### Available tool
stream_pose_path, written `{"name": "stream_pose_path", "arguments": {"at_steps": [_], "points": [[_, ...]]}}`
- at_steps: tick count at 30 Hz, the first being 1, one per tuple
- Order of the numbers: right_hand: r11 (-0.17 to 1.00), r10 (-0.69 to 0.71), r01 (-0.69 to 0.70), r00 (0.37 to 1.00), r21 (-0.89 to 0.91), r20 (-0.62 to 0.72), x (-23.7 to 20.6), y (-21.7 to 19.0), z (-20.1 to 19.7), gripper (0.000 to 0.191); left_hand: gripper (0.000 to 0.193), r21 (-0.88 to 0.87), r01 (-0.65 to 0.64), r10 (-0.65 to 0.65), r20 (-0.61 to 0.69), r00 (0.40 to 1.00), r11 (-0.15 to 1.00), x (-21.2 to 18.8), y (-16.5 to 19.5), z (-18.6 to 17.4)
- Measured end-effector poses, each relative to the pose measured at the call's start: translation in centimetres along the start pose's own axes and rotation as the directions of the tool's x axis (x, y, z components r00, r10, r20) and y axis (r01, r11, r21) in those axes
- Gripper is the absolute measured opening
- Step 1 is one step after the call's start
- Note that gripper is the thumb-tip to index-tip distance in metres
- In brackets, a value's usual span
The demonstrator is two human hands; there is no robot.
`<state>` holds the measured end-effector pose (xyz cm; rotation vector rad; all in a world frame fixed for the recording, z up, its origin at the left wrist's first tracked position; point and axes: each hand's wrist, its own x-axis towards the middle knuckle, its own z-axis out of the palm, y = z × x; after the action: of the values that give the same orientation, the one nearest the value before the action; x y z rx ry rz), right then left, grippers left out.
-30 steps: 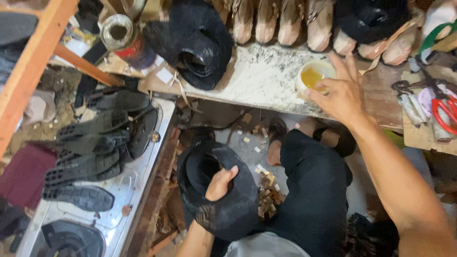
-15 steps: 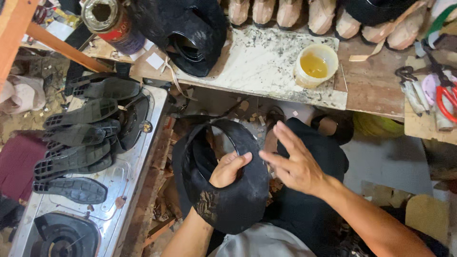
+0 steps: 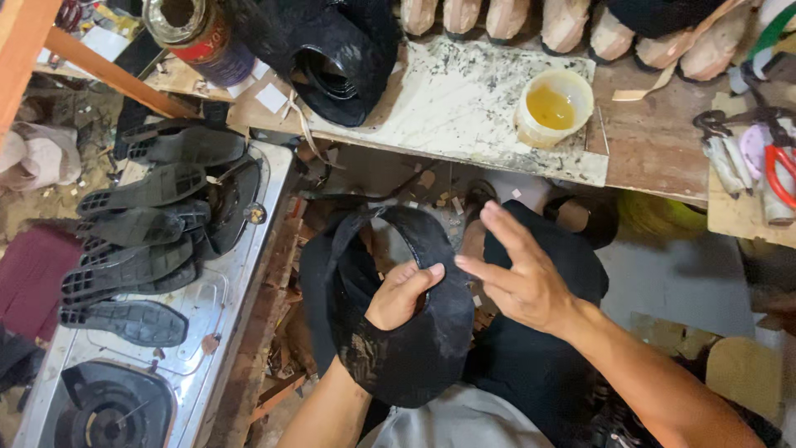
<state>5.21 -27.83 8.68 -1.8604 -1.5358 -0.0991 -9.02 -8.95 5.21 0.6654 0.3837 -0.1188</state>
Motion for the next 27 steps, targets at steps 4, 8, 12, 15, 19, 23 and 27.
{"name": "stream_pose_path", "arguments": {"at_steps": [4, 8, 12, 15, 19, 23, 27], "points": [[0.993, -0.094, 0.095, 0.995, 0.073, -0.018, -0.4, -0.1, -0.1, 0.053, 0.02, -0.03, -0.033, 0.031, -0.058, 0.998, 0.999, 0.1, 0.7, -0.4], [0.997, -0.083, 0.083, 0.995, 0.0, -0.047, -0.6, -0.2, 0.0, 0.057, 0.026, -0.011, -0.1, 0.101, 0.121, 0.988, 0.995, 0.4, 0.2, -1.2], [0.997, -0.076, 0.076, 0.997, 0.006, 0.018, -0.6, -0.3, 0.7, 0.06, 0.023, -0.012, -0.103, 0.102, -0.02, 0.995, 0.995, 0.9, -0.3, -1.5], [0.993, -0.121, 0.12, 0.992, -0.019, -0.029, -0.7, -0.4, 0.8, 0.053, 0.022, -0.082, -0.132, 0.131, -0.019, 0.991, 0.988, 1.0, -0.1, -2.1], [0.997, -0.074, 0.074, 0.997, -0.012, -0.015, -0.7, -0.6, 1.0, 0.058, 0.023, -0.032, -0.168, 0.167, -0.021, 0.986, 0.985, 1.4, -0.2, -2.8], [0.999, -0.038, 0.038, 0.999, 0.004, -0.034, -0.4, -1.2, 1.1, 0.049, 0.025, -0.06, -0.226, 0.223, -0.063, 0.973, 0.972, 2.0, 0.0, -3.8], [0.865, 0.273, -0.277, 0.959, 0.418, 0.071, 0.0, -2.4, 1.2, 0.046, 0.029, -0.025, -0.279, 0.276, -0.084, 0.957, 0.96, 2.4, 0.2, -4.0]]}}
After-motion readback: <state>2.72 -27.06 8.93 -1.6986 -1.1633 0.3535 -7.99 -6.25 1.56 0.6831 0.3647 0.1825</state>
